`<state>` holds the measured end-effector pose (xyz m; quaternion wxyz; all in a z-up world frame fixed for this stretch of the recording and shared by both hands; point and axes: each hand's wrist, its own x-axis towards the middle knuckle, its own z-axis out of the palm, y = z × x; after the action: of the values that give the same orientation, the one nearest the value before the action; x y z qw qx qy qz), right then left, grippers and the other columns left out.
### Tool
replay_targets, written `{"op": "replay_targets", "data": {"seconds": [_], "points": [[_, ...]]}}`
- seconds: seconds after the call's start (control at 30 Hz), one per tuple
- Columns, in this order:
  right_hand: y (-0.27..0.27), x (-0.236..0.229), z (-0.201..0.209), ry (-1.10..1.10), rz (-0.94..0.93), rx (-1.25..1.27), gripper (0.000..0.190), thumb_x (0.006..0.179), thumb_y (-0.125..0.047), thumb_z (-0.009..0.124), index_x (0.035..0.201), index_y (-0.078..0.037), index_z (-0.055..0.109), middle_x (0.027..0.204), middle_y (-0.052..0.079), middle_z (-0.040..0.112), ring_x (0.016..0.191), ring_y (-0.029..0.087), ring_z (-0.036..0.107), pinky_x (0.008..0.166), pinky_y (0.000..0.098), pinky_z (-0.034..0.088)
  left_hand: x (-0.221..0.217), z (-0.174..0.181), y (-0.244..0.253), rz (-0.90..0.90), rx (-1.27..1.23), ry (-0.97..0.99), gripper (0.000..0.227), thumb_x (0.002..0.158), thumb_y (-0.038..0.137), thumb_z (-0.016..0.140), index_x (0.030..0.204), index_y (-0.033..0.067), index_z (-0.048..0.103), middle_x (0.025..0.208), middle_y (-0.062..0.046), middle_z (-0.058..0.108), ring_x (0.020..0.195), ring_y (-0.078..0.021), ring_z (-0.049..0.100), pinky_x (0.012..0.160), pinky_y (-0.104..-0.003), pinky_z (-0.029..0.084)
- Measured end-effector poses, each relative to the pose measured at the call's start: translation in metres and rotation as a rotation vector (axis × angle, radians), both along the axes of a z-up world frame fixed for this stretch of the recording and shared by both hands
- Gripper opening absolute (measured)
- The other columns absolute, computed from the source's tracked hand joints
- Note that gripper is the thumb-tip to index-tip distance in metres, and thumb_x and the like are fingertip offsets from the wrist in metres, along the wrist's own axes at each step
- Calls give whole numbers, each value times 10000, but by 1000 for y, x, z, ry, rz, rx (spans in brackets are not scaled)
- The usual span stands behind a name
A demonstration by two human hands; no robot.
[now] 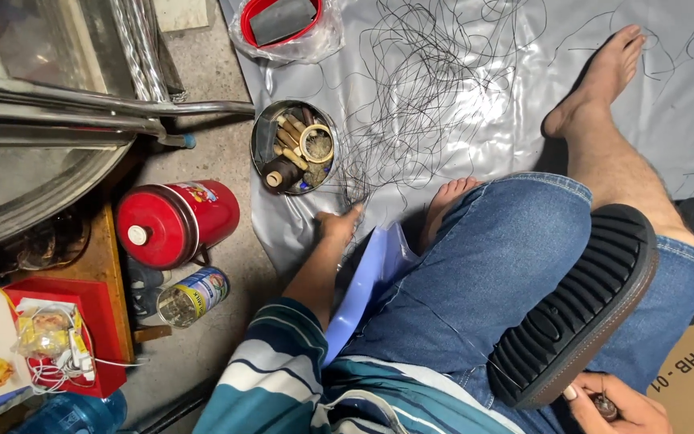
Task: Hand-stitching the sole of a sandal using a needle and thread at a shoe repair station.
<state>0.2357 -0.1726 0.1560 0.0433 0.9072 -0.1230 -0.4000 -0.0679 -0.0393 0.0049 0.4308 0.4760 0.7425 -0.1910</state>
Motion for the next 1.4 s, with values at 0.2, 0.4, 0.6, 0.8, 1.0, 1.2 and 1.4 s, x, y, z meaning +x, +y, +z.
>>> {"op": "replay_targets", "data": {"seconds": [0.2, 0.4, 0.6, 0.8, 1.0, 1.2, 1.4], "points": [[-11, 10, -23, -145, -376, 393, 1059, 721, -795, 246, 1401, -85, -145, 1510, 118, -122, 1391, 311, -97, 1105, 553, -22, 0, 1, -5, -730, -425, 8, 355, 949, 375, 415, 1079, 74, 549, 685, -34, 555, 546, -127, 509, 458, -234, 437], [-14, 5, -12, -184, -523, 542, 1068, 732, -805, 245, 1400, -66, -140, 1510, 128, -121, 1394, 316, -98, 1104, 557, -28, 37, 50, -12, -1227, -275, 57, 408, 888, 46, 380, 1285, 110, 449, 1106, -113, 590, 899, -230, 597, 747, -338, 486], [-23, 13, -24, -220, -571, 615, 1101, 710, -803, 287, 1398, -56, -138, 1516, 110, -114, 1396, 295, -101, 1108, 543, -37, 50, 74, -17, -1473, -357, -429, 354, 921, 306, 398, 1019, 54, 626, 993, -150, 662, 1006, -365, 590, 871, -460, 469], [-41, 22, -60, -342, -758, 867, 1179, 586, -822, 262, 1401, -71, -141, 1516, 73, -119, 1399, 257, -102, 1111, 509, -16, 123, 172, -41, -1310, -218, -272, 249, 986, 269, 312, 1037, 107, 493, 747, -19, 528, 562, -106, 463, 479, -227, 427], [-255, -262, 51, -263, -210, 769, 76, 714, -124, 710, 719, -55, 741, 664, -16, 703, 574, 60, 479, 601, 200, 402, 186, 196, -12, -1210, 297, -697, 380, 919, 391, 323, 687, 121, 454, 845, -47, 469, 689, -153, 530, 614, -304, 521], [-239, -256, 69, -213, -313, 774, 130, 756, -112, 697, 685, -10, 738, 487, 46, 428, 506, 121, 308, 504, 263, 278, 224, 177, 12, -988, 24, -585, 824, 630, 690, 280, 1172, 127, 543, 1142, -54, 614, 961, -185, 600, 771, -340, 501], [-254, -261, 50, -262, -223, 863, 114, 726, -158, 702, 697, -69, 767, 490, 3, 521, 476, 99, 364, 486, 236, 326, 188, 108, 25, -970, 352, -363, 285, 848, 64, 412, 909, 91, 689, 1000, -88, 664, 884, -237, 628, 812, -357, 504]]}}
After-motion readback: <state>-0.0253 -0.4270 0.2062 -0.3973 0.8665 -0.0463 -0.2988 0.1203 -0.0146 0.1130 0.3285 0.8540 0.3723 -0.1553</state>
